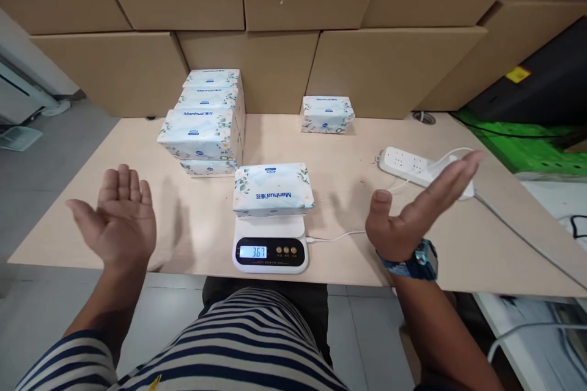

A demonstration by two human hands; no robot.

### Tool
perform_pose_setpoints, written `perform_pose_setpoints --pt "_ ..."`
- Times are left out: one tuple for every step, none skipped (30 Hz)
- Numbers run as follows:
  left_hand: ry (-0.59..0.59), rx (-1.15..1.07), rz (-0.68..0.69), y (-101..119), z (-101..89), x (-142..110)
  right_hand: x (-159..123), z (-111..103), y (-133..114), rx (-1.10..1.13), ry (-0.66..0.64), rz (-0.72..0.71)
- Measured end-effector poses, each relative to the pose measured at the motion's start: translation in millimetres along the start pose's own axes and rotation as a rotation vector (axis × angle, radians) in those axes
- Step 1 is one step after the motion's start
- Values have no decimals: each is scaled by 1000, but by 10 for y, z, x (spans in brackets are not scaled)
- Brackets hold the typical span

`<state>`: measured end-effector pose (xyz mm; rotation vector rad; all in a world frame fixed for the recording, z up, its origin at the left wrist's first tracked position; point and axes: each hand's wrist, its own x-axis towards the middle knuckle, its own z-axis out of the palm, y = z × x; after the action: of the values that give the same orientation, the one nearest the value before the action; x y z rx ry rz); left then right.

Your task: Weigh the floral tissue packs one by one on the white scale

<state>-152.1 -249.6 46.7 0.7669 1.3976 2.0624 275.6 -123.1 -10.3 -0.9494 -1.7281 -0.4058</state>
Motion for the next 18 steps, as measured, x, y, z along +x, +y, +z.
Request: perform_pose_setpoints --pt "43 -9 -7 45 -40 -43 -35 -37 33 -1 -9 -24" --pt "56 -16 -20 54 -57 -107 -72 -50 42 11 -20 -2" --pt "39 -20 -38 28 -48 -186 -103 -42 23 41 -42 79" --pt "-5 -23 -61 -25 -15 -274 -125 -17 -23 97 -67 206" --pt "-72 -24 -95 -95 40 -366 -136 19 -93 181 -101 366" --pt "-146 -26 -139 -172 108 -454 -135 60 -179 286 -145 540" --pt "-219 -29 -189 -246 180 -532 -121 101 -270 397 -186 706" --pt "-288 -31 -246 -308 247 -595 -99 136 -356 504 -216 844" --pt "-344 -33 -300 -353 302 -640 -69 162 -428 592 -232 944" --pt "-384 -34 -344 -378 339 -665 -36 177 -481 653 -225 1012" --pt "-404 -36 -368 -385 356 -672 -3 183 -510 692 -198 1055" --pt "-411 -36 -375 -377 356 -663 26 182 -518 714 -156 1079" --pt "-412 -36 -369 -359 342 -642 50 177 -509 727 -114 1089" --pt "-409 -34 -358 -338 322 -613 66 173 -489 731 -83 1091" --pt "-409 -32 -347 -320 303 -583 75 174 -465 729 -62 1090" --pt "-415 -27 -341 -312 289 -557 78 182 -447 726 -53 1090" --pt "-428 -20 -341 -318 286 -539 76 197 -441 724 -58 1092" --pt "-444 -9 -347 -341 294 -533 70 217 -453 720 -68 1098"
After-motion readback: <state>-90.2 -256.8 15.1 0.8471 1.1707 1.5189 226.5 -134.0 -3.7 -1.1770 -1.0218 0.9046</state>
